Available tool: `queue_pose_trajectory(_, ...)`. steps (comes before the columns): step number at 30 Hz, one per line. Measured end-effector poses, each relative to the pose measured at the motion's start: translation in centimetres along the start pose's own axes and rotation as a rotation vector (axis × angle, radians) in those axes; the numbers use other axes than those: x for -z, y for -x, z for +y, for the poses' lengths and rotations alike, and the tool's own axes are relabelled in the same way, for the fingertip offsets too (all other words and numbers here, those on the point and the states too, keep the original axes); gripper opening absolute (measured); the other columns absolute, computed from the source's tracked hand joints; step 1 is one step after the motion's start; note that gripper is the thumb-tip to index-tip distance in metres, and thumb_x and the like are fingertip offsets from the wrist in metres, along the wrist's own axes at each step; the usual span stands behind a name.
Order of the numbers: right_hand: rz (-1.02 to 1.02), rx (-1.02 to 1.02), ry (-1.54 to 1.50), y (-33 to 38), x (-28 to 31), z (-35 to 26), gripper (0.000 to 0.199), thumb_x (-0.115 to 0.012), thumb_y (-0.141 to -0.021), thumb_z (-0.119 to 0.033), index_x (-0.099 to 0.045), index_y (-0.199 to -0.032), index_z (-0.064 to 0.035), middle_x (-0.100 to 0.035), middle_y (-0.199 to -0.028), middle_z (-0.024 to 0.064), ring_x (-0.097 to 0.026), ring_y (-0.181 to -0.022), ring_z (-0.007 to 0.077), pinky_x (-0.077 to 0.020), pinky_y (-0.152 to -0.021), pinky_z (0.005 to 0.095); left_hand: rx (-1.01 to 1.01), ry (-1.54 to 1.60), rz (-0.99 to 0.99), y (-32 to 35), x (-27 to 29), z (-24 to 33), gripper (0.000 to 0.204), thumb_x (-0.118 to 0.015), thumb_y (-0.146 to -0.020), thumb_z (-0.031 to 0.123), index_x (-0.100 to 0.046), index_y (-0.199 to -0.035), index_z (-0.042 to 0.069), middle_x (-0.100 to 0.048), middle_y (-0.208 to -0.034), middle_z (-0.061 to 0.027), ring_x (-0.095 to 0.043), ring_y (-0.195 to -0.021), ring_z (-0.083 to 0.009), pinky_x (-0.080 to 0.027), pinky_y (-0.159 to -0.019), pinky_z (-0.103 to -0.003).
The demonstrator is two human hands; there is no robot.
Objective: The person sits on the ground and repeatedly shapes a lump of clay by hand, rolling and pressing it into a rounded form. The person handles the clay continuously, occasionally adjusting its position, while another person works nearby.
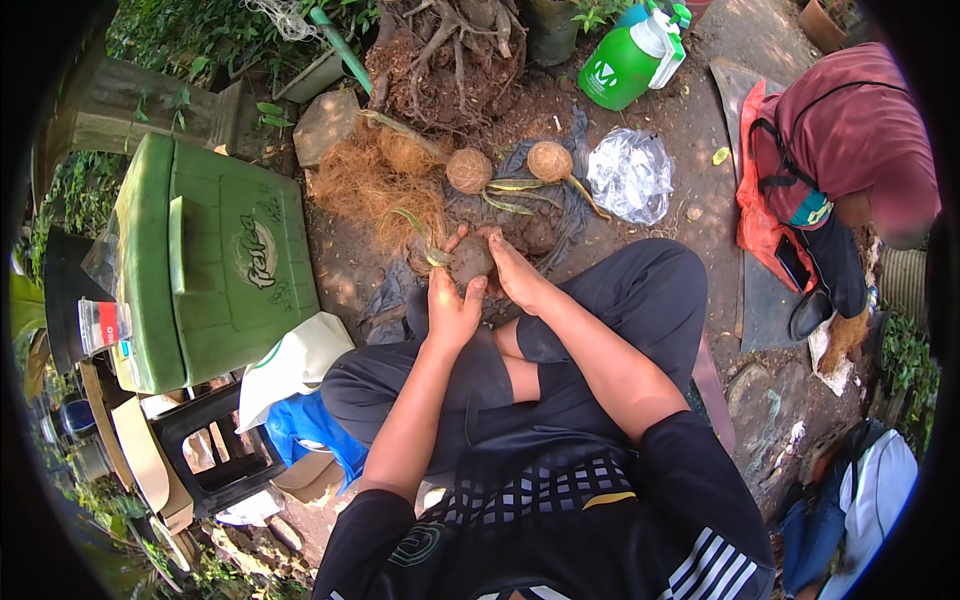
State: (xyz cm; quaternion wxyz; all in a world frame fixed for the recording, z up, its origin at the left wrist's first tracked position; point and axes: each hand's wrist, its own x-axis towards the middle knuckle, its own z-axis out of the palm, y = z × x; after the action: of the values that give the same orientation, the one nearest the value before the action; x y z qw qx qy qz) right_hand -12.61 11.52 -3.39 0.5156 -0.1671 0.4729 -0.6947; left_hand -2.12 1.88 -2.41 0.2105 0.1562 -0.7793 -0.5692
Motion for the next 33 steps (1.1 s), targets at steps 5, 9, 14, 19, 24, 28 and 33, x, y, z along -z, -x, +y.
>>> queue_pose_trajectory(5,-0.027,-0.074,-0.008,-0.3,0.4,0.2,0.069,-0.027,-0.099,-0.068,-0.044,-0.136,-0.0133,-0.057,-0.095,-0.0035,-0.046,-0.065,0.0037,-0.0343,-0.051,0.0200,-0.085,-0.211,0.016,0.1,0.5,-0.7,0.057,-0.062,-0.090,0.012,-0.040,-0.140,-0.004,-0.052,-0.139,-0.0180,-0.054,-0.124,-0.0271,-0.043,-0.102,-0.038)
queue_pose_trajectory(9,-0.040,-0.014,-0.056,-1.0,0.0,1.1,0.059,-0.033,-0.103,-0.055,-0.041,-0.141,-0.0104,-0.058,-0.103,-0.0002,-0.051,-0.074,0.0063,-0.0398,-0.057,0.0226,-0.008,0.156,0.047,0.3,-0.2,-1.5,0.068,-0.070,-0.090,0.029,-0.038,-0.142,-0.001,-0.051,-0.141,-0.0172,-0.050,-0.129,-0.0271,-0.042,-0.105,-0.039)
queue_pose_trajectory(14,0.013,-0.048,-0.071,-0.4,-0.3,1.9,0.060,-0.040,-0.104,-0.049,-0.036,-0.148,-0.0081,-0.058,-0.106,0.0023,-0.053,-0.079,0.0088,-0.0434,-0.061,0.0244,0.058,0.404,0.103,0.5,-0.6,-1.6,0.084,-0.074,-0.085,0.049,-0.038,-0.142,0.001,-0.048,-0.143,-0.0168,-0.048,-0.131,-0.0287,-0.041,-0.107,-0.042)
queue_pose_trajectory(19,0.024,-0.154,-0.079,0.0,-0.5,1.9,0.058,-0.041,-0.104,-0.051,-0.041,-0.143,-0.0084,-0.057,-0.099,0.0013,-0.052,-0.077,0.0084,-0.0434,-0.060,0.0245,0.131,0.403,0.004,0.1,0.6,-1.1,0.076,-0.070,-0.088,0.050,-0.042,-0.139,0.001,-0.048,-0.145,-0.0172,-0.048,-0.131,-0.0277,-0.039,-0.108,-0.042)
queue_pose_trajectory(24,0.032,-0.130,-0.115,-0.1,-0.5,1.3,0.049,-0.040,-0.104,-0.048,-0.049,-0.133,-0.0095,-0.057,-0.098,-0.0001,-0.052,-0.075,0.0066,-0.0426,-0.058,0.0227,0.159,0.378,0.013,0.1,0.3,-0.9,0.066,-0.066,-0.092,0.047,-0.045,-0.134,0.000,-0.049,-0.143,-0.0158,-0.050,-0.129,-0.0259,-0.040,-0.107,-0.040)
queue_pose_trajectory(28,0.016,-0.185,-0.065,0.1,-0.2,0.2,0.046,-0.037,-0.105,-0.046,-0.051,-0.131,-0.0101,-0.058,-0.101,-0.0002,-0.053,-0.079,0.0056,-0.0420,-0.058,0.0220,0.153,0.367,-0.021,-0.2,0.3,-1.2,0.066,-0.064,-0.093,0.047,-0.044,-0.135,0.000,-0.050,-0.141,-0.0147,-0.052,-0.125,-0.0239,-0.041,-0.106,-0.038)
queue_pose_trajectory(33,-0.022,-0.111,-0.101,0.9,-1.1,-0.5,0.047,-0.036,-0.104,-0.047,-0.052,-0.130,-0.0113,-0.062,-0.110,0.0008,-0.057,-0.093,0.0060,-0.0463,-0.066,0.0226,0.127,0.433,-0.020,0.8,0.3,-0.9,0.068,-0.057,-0.096,0.050,-0.042,-0.138,-0.001,-0.050,-0.141,-0.0149,-0.052,-0.126,-0.0236,-0.041,-0.106,-0.038)
